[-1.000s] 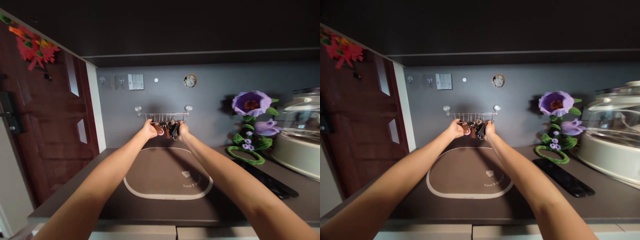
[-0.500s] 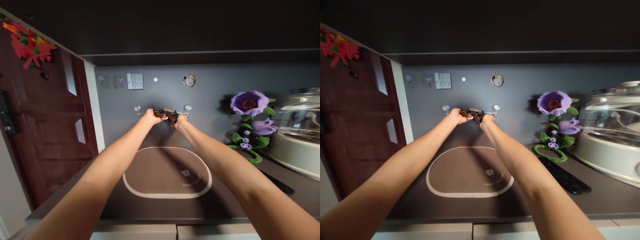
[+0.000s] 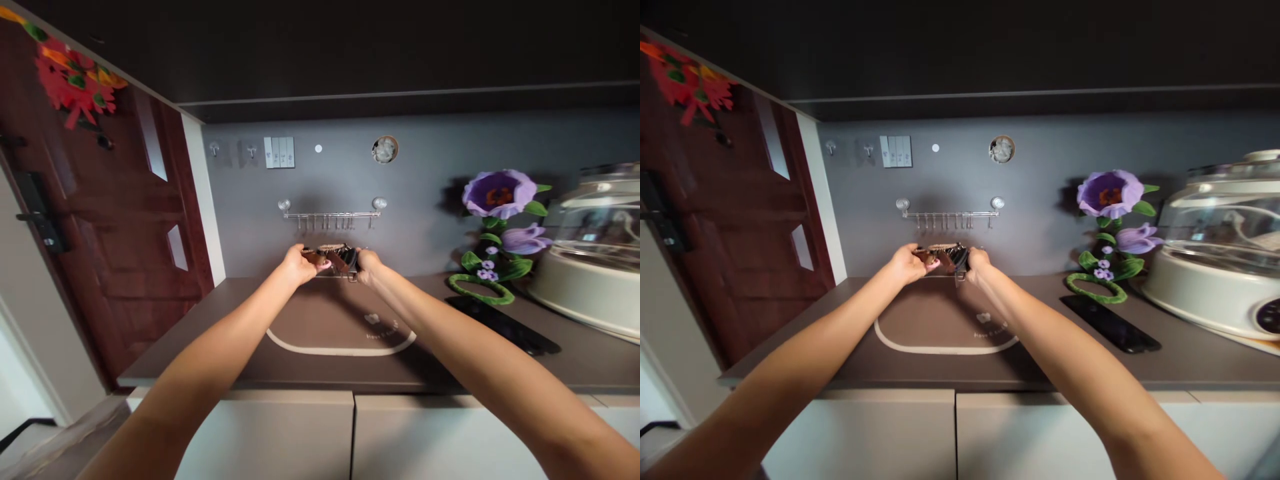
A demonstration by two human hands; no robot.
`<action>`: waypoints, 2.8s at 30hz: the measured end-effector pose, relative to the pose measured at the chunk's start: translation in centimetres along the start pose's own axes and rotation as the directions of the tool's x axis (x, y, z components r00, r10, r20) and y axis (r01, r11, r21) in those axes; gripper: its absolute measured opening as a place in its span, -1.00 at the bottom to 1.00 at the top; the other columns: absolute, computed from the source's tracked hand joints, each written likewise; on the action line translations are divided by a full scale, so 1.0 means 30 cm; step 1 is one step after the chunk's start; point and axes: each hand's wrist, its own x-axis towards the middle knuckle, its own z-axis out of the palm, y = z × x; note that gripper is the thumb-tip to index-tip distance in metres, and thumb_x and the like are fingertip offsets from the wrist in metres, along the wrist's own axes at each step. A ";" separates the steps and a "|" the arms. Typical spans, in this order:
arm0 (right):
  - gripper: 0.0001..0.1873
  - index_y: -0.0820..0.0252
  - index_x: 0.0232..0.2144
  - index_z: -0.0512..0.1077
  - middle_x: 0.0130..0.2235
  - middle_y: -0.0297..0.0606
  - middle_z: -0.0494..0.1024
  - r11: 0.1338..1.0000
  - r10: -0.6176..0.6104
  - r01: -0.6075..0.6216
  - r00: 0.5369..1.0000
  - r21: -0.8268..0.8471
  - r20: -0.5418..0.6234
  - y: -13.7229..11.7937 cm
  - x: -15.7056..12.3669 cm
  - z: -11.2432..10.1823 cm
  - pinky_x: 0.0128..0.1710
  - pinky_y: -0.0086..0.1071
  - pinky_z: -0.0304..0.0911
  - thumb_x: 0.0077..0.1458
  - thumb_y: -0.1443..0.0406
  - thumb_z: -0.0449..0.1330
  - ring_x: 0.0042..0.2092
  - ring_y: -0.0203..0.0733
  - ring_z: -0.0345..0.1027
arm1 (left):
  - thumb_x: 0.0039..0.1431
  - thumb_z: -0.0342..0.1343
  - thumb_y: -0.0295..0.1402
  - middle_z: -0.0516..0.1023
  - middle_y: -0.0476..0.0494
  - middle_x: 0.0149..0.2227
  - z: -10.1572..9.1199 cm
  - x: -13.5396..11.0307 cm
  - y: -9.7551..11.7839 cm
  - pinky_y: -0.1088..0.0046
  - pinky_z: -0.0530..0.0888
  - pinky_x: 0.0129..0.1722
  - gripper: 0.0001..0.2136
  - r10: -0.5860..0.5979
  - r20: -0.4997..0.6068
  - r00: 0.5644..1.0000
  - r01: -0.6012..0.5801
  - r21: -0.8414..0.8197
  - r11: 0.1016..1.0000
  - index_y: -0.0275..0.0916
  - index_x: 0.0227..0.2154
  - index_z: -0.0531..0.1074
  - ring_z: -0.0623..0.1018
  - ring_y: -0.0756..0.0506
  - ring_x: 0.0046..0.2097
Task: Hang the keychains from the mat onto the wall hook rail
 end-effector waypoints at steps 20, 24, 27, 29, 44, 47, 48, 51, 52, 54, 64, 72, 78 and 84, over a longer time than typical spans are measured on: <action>-0.76 0.19 -0.57 0.38 -0.56 -0.27 0.44 0.253 -0.356 0.258 0.921 -0.933 0.158 0.111 0.059 -0.292 -0.32 -0.40 0.13 0.03 0.21 0.06 -0.40 -0.21 0.31 | -0.15 0.13 -0.62 0.48 -0.05 -0.41 -0.344 0.132 -0.023 0.62 0.36 -0.31 -0.79 0.331 0.176 0.927 -0.348 0.733 0.584 -0.22 -0.43 0.40 0.47 0.02 -0.35; -0.84 0.20 -0.35 0.42 -0.35 -0.18 0.51 0.188 -0.396 0.263 0.902 -0.946 0.172 0.118 0.073 -0.303 -0.21 -0.37 0.16 0.02 0.28 0.08 -0.26 -0.17 0.36 | -0.21 0.10 -0.68 0.46 -0.15 -0.17 -0.350 0.140 -0.012 0.58 0.36 -0.25 -0.64 0.327 0.174 0.929 -0.353 0.686 0.637 -0.21 -0.30 0.41 0.48 -0.02 -0.24; -0.70 0.20 -0.17 0.37 -0.27 -0.15 0.51 0.228 -0.388 0.288 0.903 -0.930 0.185 0.123 0.077 -0.305 -0.15 -0.33 0.18 -0.02 0.28 0.14 -0.20 -0.15 0.37 | -0.22 0.04 -0.72 0.42 -0.23 -0.09 -0.352 0.140 -0.004 0.48 0.39 -0.25 -0.55 0.300 0.166 0.939 -0.338 0.587 0.736 -0.20 -0.20 0.36 0.49 -0.10 -0.18; -0.62 0.19 -0.11 0.34 -0.27 -0.16 0.51 0.272 -0.373 0.316 0.905 -0.909 0.203 0.125 0.074 -0.303 -0.14 -0.29 0.19 -0.04 0.27 0.16 -0.21 -0.15 0.37 | -0.23 0.00 -0.74 0.41 -0.26 -0.08 -0.349 0.133 0.002 0.42 0.39 -0.23 -0.51 0.291 0.185 0.939 -0.345 0.543 0.766 -0.20 -0.17 0.33 0.47 -0.15 -0.12; -0.75 0.20 -0.23 0.41 -0.23 -0.21 0.51 0.537 -0.493 0.467 0.849 -0.703 0.188 0.096 -0.012 -0.248 -0.07 -0.27 0.16 -0.04 0.30 0.14 -0.18 -0.23 0.34 | -0.05 0.04 -0.50 0.50 -0.21 -0.21 -0.296 0.005 0.057 0.28 0.30 -0.12 -0.74 0.292 0.410 0.864 -0.452 0.376 0.809 -0.27 -0.22 0.34 0.52 -0.13 -0.19; -0.80 0.21 -0.33 0.44 -0.26 -0.25 0.51 0.626 -0.409 0.500 0.864 -0.598 0.295 0.074 -0.083 -0.187 -0.15 -0.35 0.20 -0.10 0.30 0.20 -0.24 -0.27 0.34 | -0.05 0.07 -0.49 0.49 -0.10 -0.41 -0.269 -0.044 0.071 0.39 0.37 -0.26 -0.88 0.301 0.406 0.863 -0.460 0.385 0.800 -0.29 -0.38 0.36 0.51 -0.03 -0.36; -0.79 0.22 -0.33 0.44 -0.30 -0.27 0.52 0.671 -0.339 0.488 0.871 -0.558 0.354 0.064 -0.112 -0.162 -0.22 -0.39 0.22 -0.11 0.29 0.21 -0.31 -0.30 0.33 | -0.06 0.09 -0.49 0.46 -0.06 -0.48 -0.258 -0.065 0.075 0.44 0.37 -0.31 -0.92 0.294 0.423 0.857 -0.467 0.396 0.791 -0.29 -0.44 0.34 0.49 0.00 -0.42; -0.68 0.29 -0.48 0.43 -0.52 -0.25 0.48 0.770 -0.077 0.378 0.855 -0.514 0.513 0.039 -0.197 -0.093 -0.46 -0.46 0.18 -0.08 0.10 0.18 -0.50 -0.35 0.26 | -0.05 0.14 -0.44 0.30 0.02 -0.65 -0.232 -0.132 0.077 0.54 0.30 -0.51 -0.83 0.218 0.491 0.844 -0.455 0.438 0.775 -0.29 -0.62 0.26 0.36 0.07 -0.58; -0.58 0.30 -0.54 0.40 -0.57 -0.25 0.44 0.802 -0.009 0.328 0.842 -0.500 0.539 0.035 -0.221 -0.075 -0.51 -0.47 0.15 -0.05 0.02 0.11 -0.55 -0.35 0.23 | -0.02 0.14 -0.38 0.23 0.04 -0.70 -0.230 -0.151 0.071 0.54 0.26 -0.57 -0.76 0.170 0.504 0.847 -0.427 0.452 0.783 -0.28 -0.67 0.21 0.30 0.08 -0.63; -0.40 0.26 -0.68 0.32 -0.70 -0.29 0.31 0.855 0.096 0.212 0.832 -0.474 0.546 0.038 -0.258 -0.051 -0.60 -0.48 0.07 -0.03 -0.14 -0.08 -0.64 -0.38 0.12 | 0.02 0.08 -0.18 0.09 0.06 -0.77 -0.239 -0.180 0.050 0.53 0.17 -0.64 -0.61 0.063 0.506 0.860 -0.339 0.475 0.812 -0.25 -0.75 0.12 0.18 0.09 -0.69; -0.31 0.13 -0.84 -0.09 -0.81 -0.45 -0.11 0.956 0.135 -0.001 0.890 -0.295 0.435 0.157 -0.329 -0.138 -0.71 -0.50 -0.19 -0.15 -0.27 -0.49 -0.73 -0.44 -0.24 | -0.07 -0.25 0.20 -0.10 0.07 -0.84 -0.386 -0.201 -0.089 0.52 -0.03 -0.73 -0.45 -0.040 0.356 0.933 -0.120 0.416 0.901 -0.20 -0.81 -0.07 -0.01 0.11 -0.76; -0.33 0.12 -0.81 -0.08 -0.82 -0.45 -0.09 0.966 0.137 -0.018 0.881 -0.257 0.454 0.161 -0.331 -0.148 -0.72 -0.50 -0.20 -0.13 -0.27 -0.44 -0.73 -0.43 -0.24 | -0.05 -0.25 0.19 -0.10 0.09 -0.85 -0.383 -0.198 -0.091 0.55 -0.02 -0.76 -0.44 -0.041 0.390 0.920 -0.133 0.409 0.903 -0.20 -0.81 -0.08 0.01 0.12 -0.78; -0.35 0.17 -0.76 0.05 -0.78 -0.47 -0.01 0.966 0.108 0.042 0.829 -0.255 0.548 0.148 -0.288 -0.096 -0.73 -0.51 -0.27 -0.08 -0.24 -0.22 -0.72 -0.46 -0.20 | -0.01 -0.11 0.11 0.06 0.09 -0.79 -0.371 -0.154 -0.063 0.60 0.04 -0.73 -0.49 0.024 0.436 0.900 -0.266 0.505 0.821 -0.28 -0.72 0.16 0.10 0.13 -0.75; -0.73 0.22 -0.51 0.29 -0.67 -0.43 0.25 0.858 -0.161 0.316 0.914 -0.405 0.371 0.125 -0.208 0.041 -0.70 -0.54 -0.11 0.01 0.12 0.09 -0.69 -0.47 0.00 | 0.00 0.09 -0.21 0.28 0.05 -0.66 -0.320 -0.090 0.011 0.61 0.13 -0.65 -0.76 0.362 0.362 0.859 -0.511 0.658 0.553 -0.29 -0.55 0.28 0.23 0.13 -0.67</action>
